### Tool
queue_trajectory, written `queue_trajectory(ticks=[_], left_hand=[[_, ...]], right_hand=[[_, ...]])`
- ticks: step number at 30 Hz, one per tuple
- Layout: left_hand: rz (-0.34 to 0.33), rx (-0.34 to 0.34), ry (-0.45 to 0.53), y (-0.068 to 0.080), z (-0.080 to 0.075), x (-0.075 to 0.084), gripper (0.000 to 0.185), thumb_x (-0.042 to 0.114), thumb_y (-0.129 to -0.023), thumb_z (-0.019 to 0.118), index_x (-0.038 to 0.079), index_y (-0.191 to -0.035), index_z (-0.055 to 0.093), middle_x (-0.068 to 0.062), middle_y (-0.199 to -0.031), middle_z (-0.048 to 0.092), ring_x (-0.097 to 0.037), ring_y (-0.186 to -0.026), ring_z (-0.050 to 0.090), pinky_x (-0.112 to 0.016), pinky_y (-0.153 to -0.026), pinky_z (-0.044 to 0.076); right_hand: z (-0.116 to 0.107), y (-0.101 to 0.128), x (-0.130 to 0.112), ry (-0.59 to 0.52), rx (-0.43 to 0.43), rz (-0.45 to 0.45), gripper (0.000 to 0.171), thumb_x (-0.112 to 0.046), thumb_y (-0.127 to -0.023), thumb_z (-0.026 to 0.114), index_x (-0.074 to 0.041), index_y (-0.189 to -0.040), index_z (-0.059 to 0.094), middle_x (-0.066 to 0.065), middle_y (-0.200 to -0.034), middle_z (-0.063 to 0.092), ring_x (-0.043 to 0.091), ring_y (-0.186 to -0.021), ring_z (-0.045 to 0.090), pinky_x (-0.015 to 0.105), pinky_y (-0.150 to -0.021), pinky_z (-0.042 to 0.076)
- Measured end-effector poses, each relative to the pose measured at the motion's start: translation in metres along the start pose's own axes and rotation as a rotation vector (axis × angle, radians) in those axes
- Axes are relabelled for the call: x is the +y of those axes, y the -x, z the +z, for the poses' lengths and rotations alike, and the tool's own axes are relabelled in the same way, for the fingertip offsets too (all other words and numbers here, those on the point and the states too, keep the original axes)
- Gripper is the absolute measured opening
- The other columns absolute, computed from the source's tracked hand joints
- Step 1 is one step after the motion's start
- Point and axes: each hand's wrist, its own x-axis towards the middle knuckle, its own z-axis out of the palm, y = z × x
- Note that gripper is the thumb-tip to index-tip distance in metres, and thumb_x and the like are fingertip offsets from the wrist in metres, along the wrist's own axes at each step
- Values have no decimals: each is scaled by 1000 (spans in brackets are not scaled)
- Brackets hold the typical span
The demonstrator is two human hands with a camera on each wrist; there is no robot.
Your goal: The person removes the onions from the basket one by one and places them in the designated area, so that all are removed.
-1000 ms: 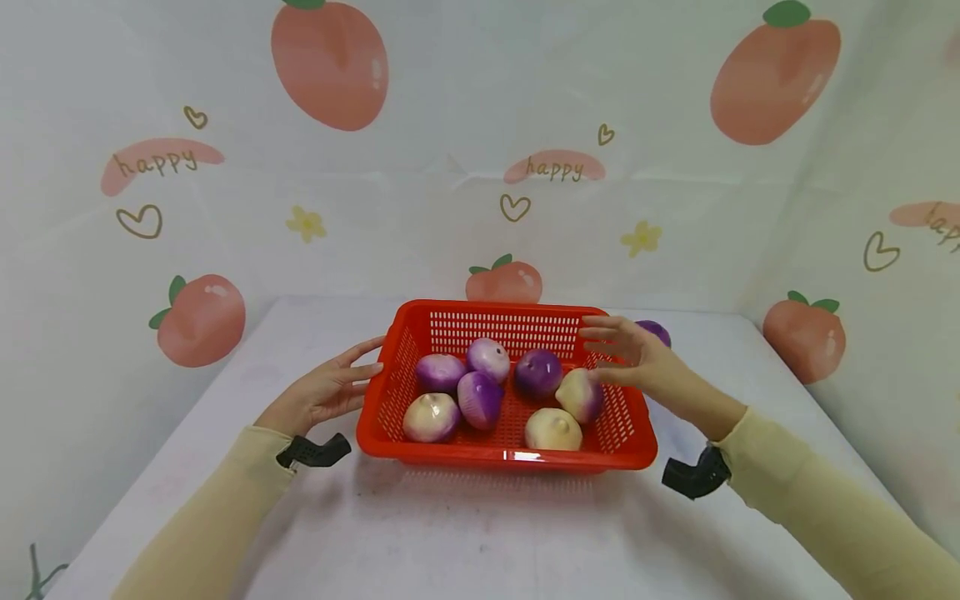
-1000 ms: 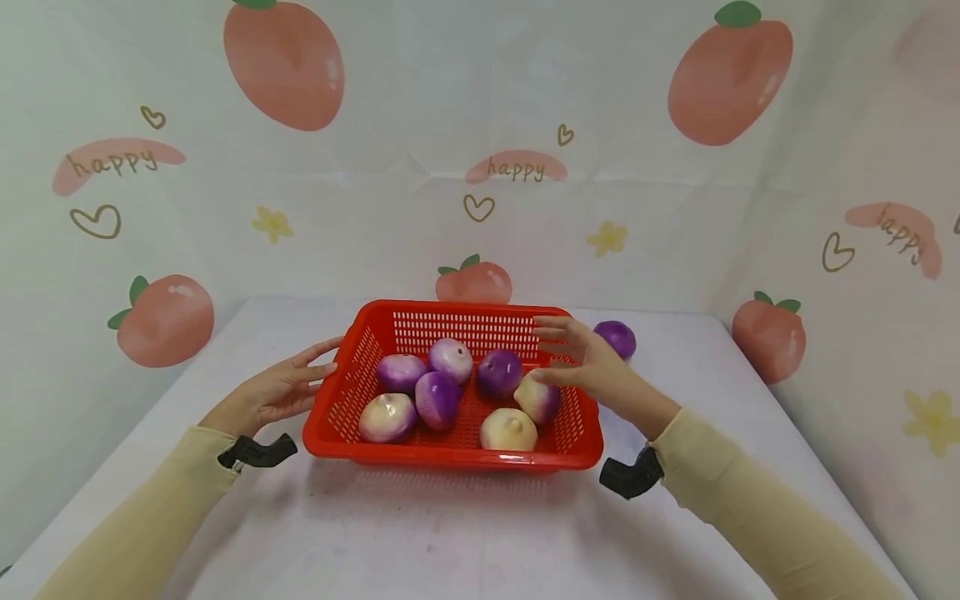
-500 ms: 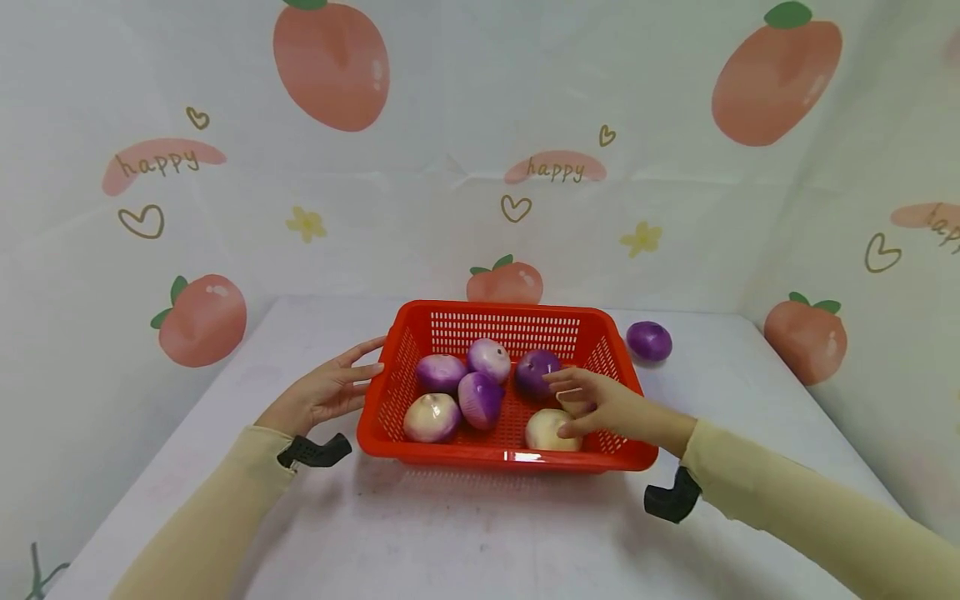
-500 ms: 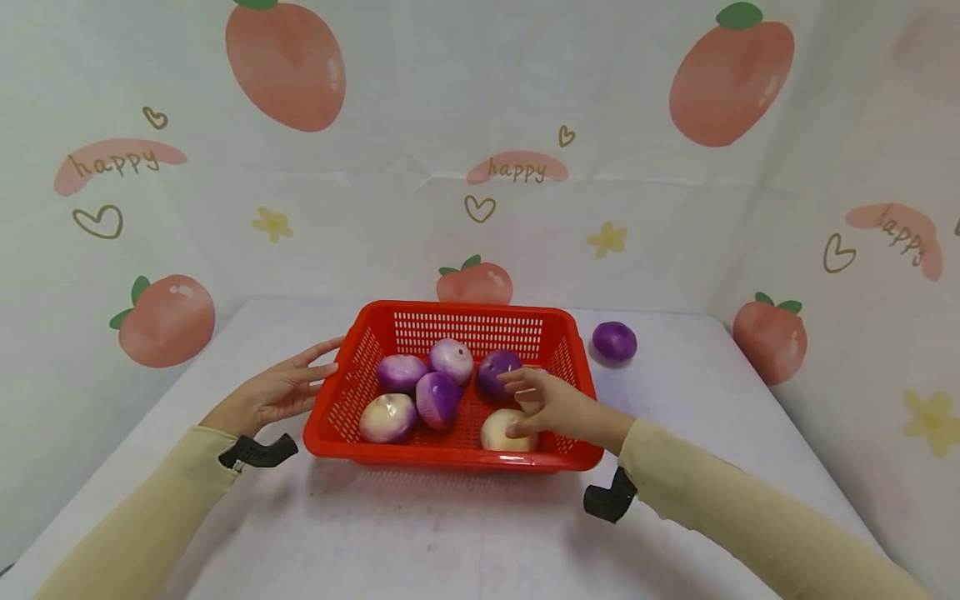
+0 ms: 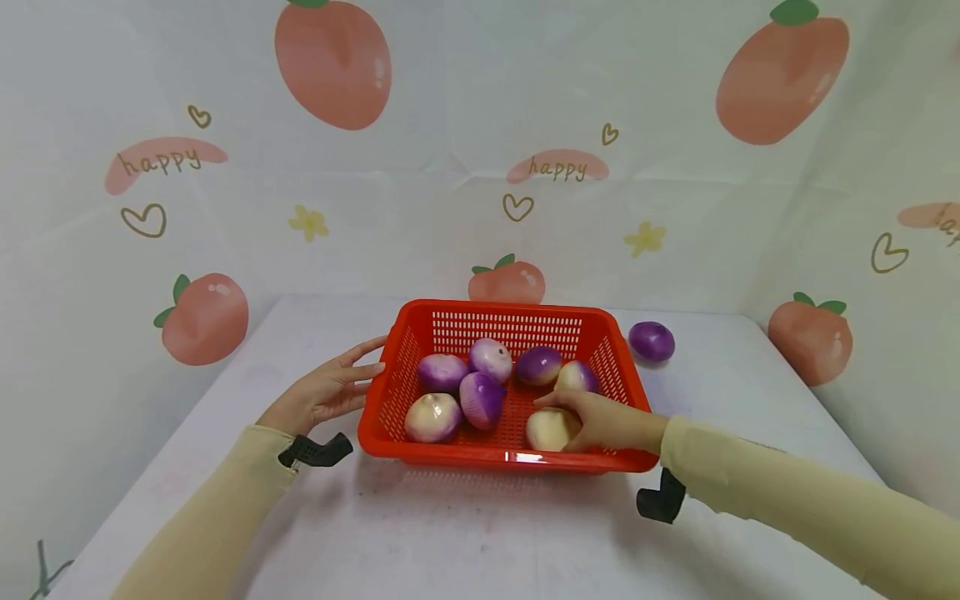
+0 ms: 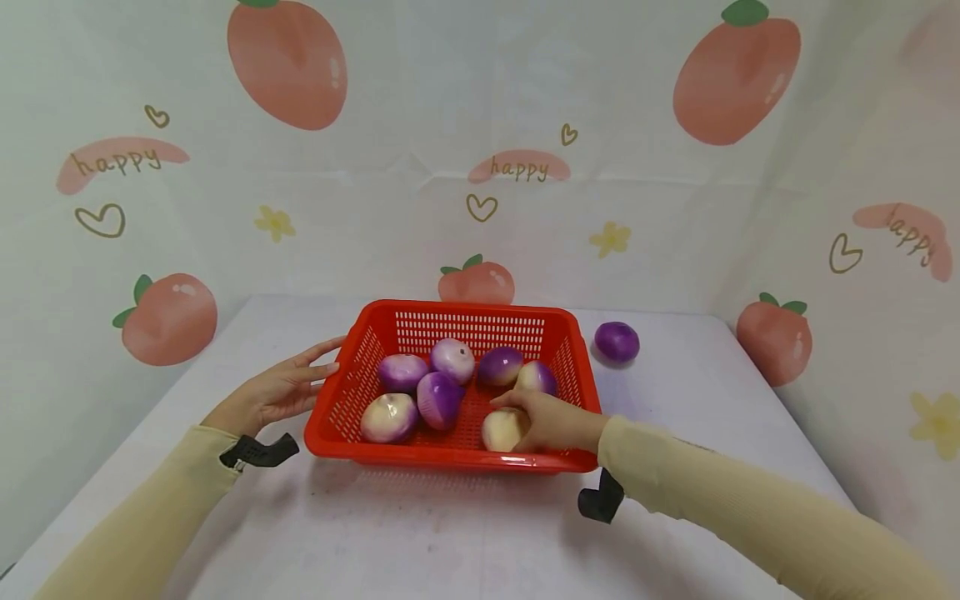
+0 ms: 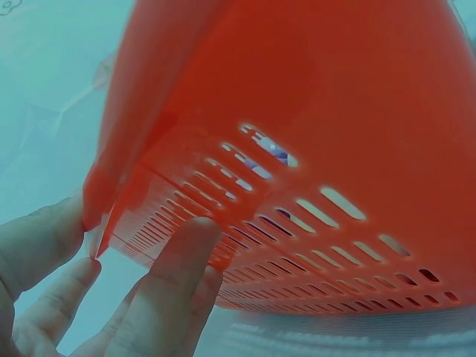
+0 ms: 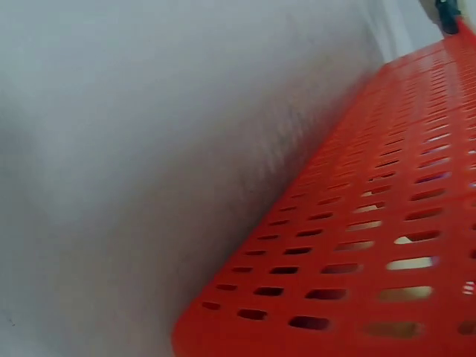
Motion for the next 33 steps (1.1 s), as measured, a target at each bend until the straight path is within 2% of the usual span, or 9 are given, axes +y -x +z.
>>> queue_trajectory(ticks=[10, 17, 22, 26, 29, 33], left_hand=[[3, -10, -7, -1, 2, 0, 66, 13, -96, 60, 26, -153, 28, -1, -116, 59, -20, -95, 69, -33, -79, 59], [4, -5, -16, -1, 2, 0, 68, 14, -96, 60, 26, -153, 27, -1, -118, 58, -20, -96, 69, -34, -79, 59], [7, 6, -21, 0, 1, 0, 68, 15, -95, 61, 26, -153, 27, -2, -118, 57, -20, -96, 69, -34, -79, 59], [5, 5, -13, 1, 1, 0, 66, 15, -96, 60, 26, -153, 28, -1, -116, 59, -20, -96, 69, -33, -79, 59], [5, -2, -5, 1, 1, 0, 65, 14, -96, 59, 26, -152, 28, -1, -115, 60, -20, -95, 69, -33, -78, 59], [6, -5, -1, 1, 0, -1, 65, 13, -96, 59, 26, -152, 28, -1, -114, 60, -20, -95, 69, -34, -79, 59]], right_hand=[[7, -10, 8, 45, 6, -56, 60, -22, -78, 80, -16, -132, 55, 4, -123, 57, 23, -112, 54, 47, -102, 46], [-1, -5, 1, 4, 54, -32, 63, -22, -76, 83, -21, -132, 55, 4, -123, 57, 24, -112, 53, 47, -99, 49], [-14, 1, -8, -40, 108, -49, 68, -18, -74, 84, -18, -135, 53, 10, -124, 57, 27, -111, 54, 45, -94, 52], [-30, 11, -14, -56, 147, -61, 70, -20, -74, 85, -20, -136, 53, 13, -128, 55, 33, -116, 52, 43, -88, 55], [-46, 21, -16, -54, 203, -87, 73, -22, -74, 84, -18, -138, 50, 15, -131, 53, 39, -122, 49, 45, -88, 55], [-73, 33, -15, -126, 286, -120, 73, -18, -78, 81, -11, -141, 44, 19, -134, 50, 44, -123, 49, 43, -88, 55]])
